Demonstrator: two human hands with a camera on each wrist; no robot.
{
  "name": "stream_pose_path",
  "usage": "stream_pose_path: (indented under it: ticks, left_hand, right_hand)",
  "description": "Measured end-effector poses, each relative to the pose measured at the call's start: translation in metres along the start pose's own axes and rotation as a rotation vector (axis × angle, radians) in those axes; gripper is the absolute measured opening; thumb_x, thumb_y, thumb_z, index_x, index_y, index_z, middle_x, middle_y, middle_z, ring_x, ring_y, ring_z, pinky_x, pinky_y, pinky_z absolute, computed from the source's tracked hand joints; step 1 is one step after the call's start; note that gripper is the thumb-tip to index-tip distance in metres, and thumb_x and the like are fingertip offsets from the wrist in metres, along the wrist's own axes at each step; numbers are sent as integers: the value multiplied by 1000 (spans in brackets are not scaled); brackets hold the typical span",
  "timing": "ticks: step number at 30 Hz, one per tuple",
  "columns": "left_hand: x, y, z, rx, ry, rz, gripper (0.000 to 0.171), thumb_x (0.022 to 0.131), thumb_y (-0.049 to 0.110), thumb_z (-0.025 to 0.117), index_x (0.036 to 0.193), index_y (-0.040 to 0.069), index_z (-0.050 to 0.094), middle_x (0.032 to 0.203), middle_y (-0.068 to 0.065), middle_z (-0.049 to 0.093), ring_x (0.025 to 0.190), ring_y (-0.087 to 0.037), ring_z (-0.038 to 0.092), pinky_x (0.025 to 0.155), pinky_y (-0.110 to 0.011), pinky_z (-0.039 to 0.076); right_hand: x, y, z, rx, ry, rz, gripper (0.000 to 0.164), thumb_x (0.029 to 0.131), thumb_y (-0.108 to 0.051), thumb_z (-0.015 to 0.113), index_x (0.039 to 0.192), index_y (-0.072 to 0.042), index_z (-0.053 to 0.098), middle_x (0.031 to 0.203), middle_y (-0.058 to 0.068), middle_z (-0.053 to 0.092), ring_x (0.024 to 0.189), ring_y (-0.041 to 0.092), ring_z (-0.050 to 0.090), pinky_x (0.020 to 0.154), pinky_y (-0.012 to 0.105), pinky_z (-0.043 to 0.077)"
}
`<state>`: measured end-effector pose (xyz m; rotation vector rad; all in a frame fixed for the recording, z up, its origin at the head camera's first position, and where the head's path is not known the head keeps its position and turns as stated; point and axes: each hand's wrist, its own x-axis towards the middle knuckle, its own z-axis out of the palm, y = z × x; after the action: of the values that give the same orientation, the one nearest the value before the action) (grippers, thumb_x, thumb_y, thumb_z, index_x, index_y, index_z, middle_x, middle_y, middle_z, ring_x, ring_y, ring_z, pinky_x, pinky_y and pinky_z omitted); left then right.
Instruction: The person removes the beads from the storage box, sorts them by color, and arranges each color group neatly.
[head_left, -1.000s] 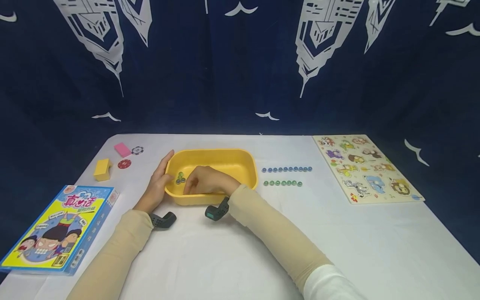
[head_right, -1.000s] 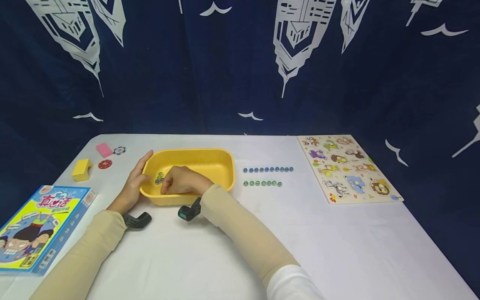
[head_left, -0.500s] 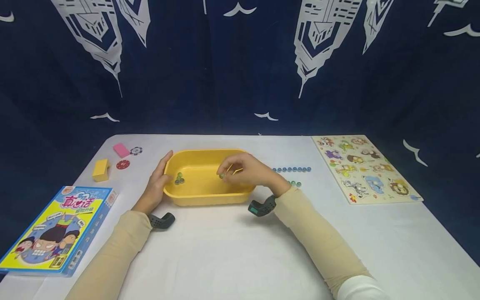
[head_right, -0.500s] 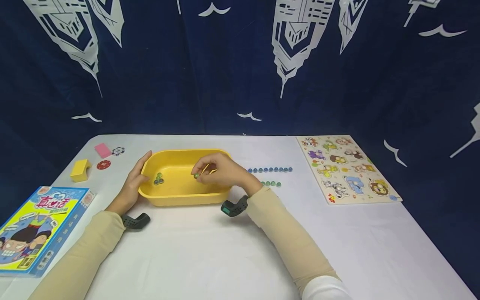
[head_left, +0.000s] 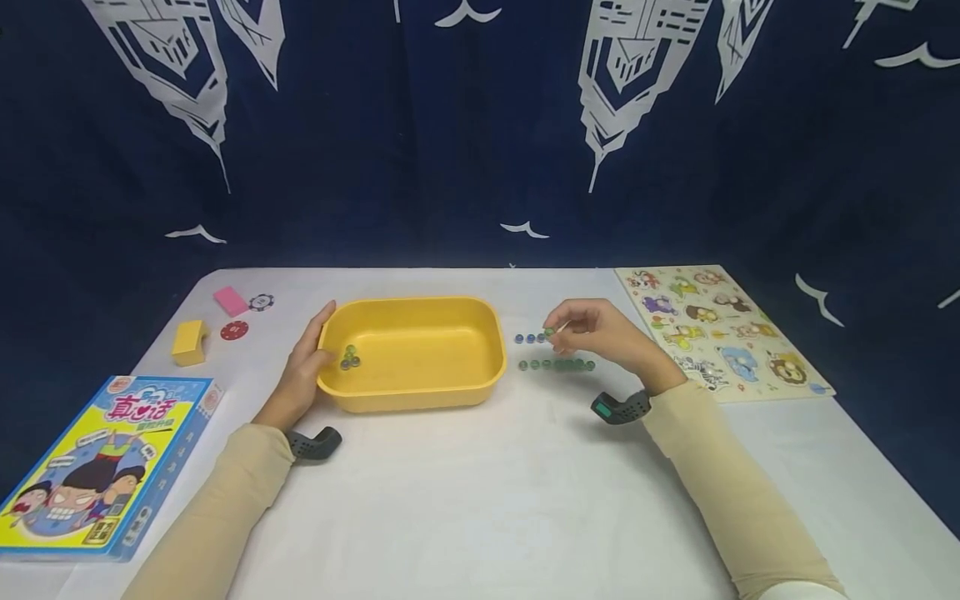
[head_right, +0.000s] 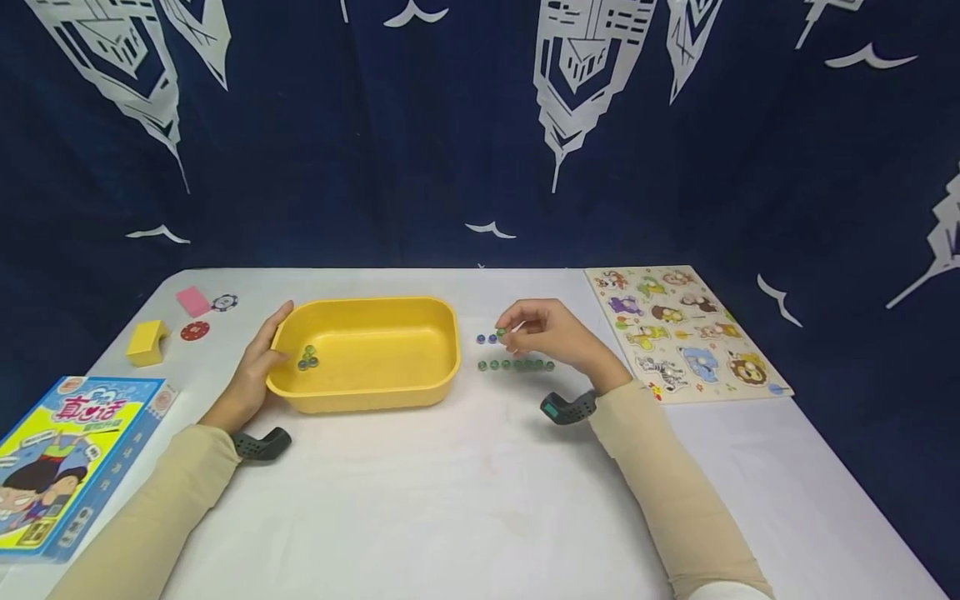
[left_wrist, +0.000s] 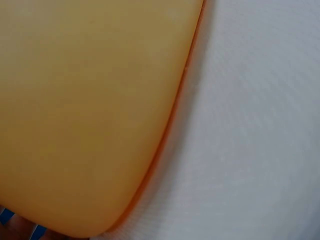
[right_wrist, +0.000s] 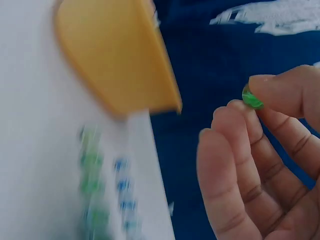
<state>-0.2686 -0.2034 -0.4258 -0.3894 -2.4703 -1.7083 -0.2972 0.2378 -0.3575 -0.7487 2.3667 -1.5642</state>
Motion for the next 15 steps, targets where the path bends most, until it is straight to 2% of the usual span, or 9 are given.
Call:
stream_pose_path:
  ticks: [3,7,15]
  left_hand:
    - [0,0,0,-3,-3,3,78,87,3,36,161,14,13,167,-5,10,153,-27,6,123,-52,5]
    - [1,-1,0,5,-3,10,78,87,4,35,161,14,13,167,-4,10,153,-28,6,123,-53,5]
    - [1,-1,2,3,-1,7,79,86,3,35,161,14,13,167,-3,10,153,-26,6,123,-52,5]
  right_hand:
    - [-12,15,-16,-67,33,22,20,89,0,64,108,5,65,101,31,65,80,30,69,70,38,61]
    - [-26,29,-33,-192,76,63,18,89,0,64,106,1,67,100,24,69,76,32,66,58,38,56]
    - [-39,46,-48,-358,55,139,15,88,-4,69,102,-1,72,97,13,69,58,17,56,50,27,49]
